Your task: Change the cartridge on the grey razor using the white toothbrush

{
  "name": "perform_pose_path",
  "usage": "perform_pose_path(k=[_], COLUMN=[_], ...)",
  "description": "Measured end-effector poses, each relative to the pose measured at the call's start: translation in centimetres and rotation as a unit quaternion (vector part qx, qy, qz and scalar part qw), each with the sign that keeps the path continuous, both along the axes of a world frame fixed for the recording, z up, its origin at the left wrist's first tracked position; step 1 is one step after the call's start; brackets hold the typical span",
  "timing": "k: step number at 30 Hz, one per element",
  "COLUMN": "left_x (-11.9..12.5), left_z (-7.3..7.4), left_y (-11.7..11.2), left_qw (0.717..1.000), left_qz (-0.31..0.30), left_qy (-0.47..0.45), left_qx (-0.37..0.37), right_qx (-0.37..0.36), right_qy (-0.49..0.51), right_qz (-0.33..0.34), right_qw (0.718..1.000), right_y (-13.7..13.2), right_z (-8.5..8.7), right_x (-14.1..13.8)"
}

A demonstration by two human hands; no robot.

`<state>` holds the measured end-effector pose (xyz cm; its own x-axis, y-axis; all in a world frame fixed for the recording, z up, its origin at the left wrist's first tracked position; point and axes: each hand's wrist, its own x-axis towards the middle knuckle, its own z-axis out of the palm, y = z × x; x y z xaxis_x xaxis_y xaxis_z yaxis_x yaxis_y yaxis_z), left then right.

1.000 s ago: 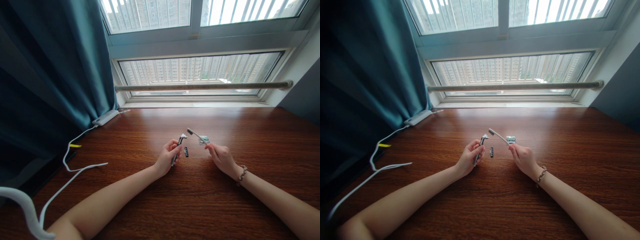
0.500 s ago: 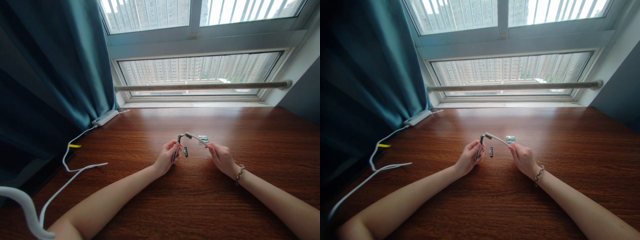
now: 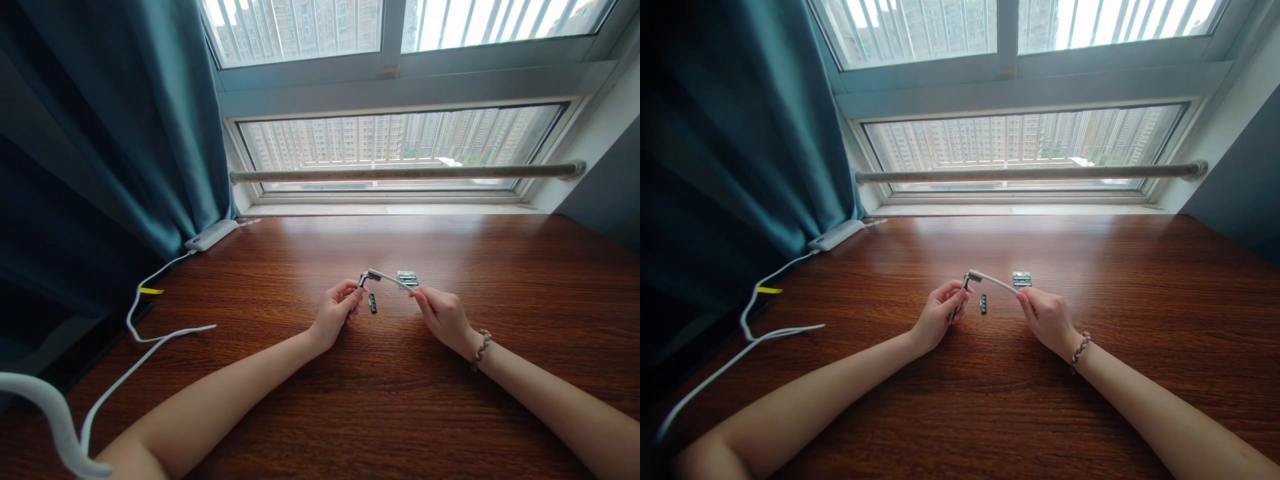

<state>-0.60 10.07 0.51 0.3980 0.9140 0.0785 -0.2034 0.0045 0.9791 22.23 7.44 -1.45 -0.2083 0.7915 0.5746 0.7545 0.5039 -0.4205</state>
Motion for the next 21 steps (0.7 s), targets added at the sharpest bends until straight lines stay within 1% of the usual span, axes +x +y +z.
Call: perform_pose_path(k=[2,3,4,9,13,16,18,21], left_x=[0.04,0.06,0.09,0.26,0.36,0.39,0.41,0.44], left_z=[-0.15,-0.22,-0.28,-0.39,-0.27,-0.13,-0.08,-0.10], left_y=[0.05,0.06,0.06,-0.02,-0.11,-0.12,-0.10,-0.04], left_qw=[1.000,1.000,1.000,0.999,0.999,0.998,0.998,0.998], left_qz=[0.002,0.002,0.000,-0.012,-0.015,-0.018,-0.016,-0.013], left_qy=[-0.009,-0.012,-0.016,-0.034,-0.041,-0.046,-0.050,-0.053], left_qx=[-0.007,-0.010,-0.012,-0.022,-0.031,-0.037,-0.042,-0.044], right_qx=[0.005,0.009,0.014,0.047,0.045,0.035,0.040,0.032], right_qy=[-0.001,-0.001,-0.002,-0.015,-0.036,-0.057,-0.040,-0.030], right_qz=[-0.051,-0.065,-0.065,-0.001,0.030,0.018,0.003,0.028], right_qw=[0.999,0.998,0.998,0.999,0.998,0.998,0.998,0.999], right_y=[0.14,0.20,0.23,0.06,-0.07,-0.10,-0.14,-0.17], right_z=[0.02,0.04,0.08,0.35,0.27,0.19,0.22,0.32], right_x=[0.00,0.00,-0.01,-0.16,-0.26,-0.32,-0.36,-0.40])
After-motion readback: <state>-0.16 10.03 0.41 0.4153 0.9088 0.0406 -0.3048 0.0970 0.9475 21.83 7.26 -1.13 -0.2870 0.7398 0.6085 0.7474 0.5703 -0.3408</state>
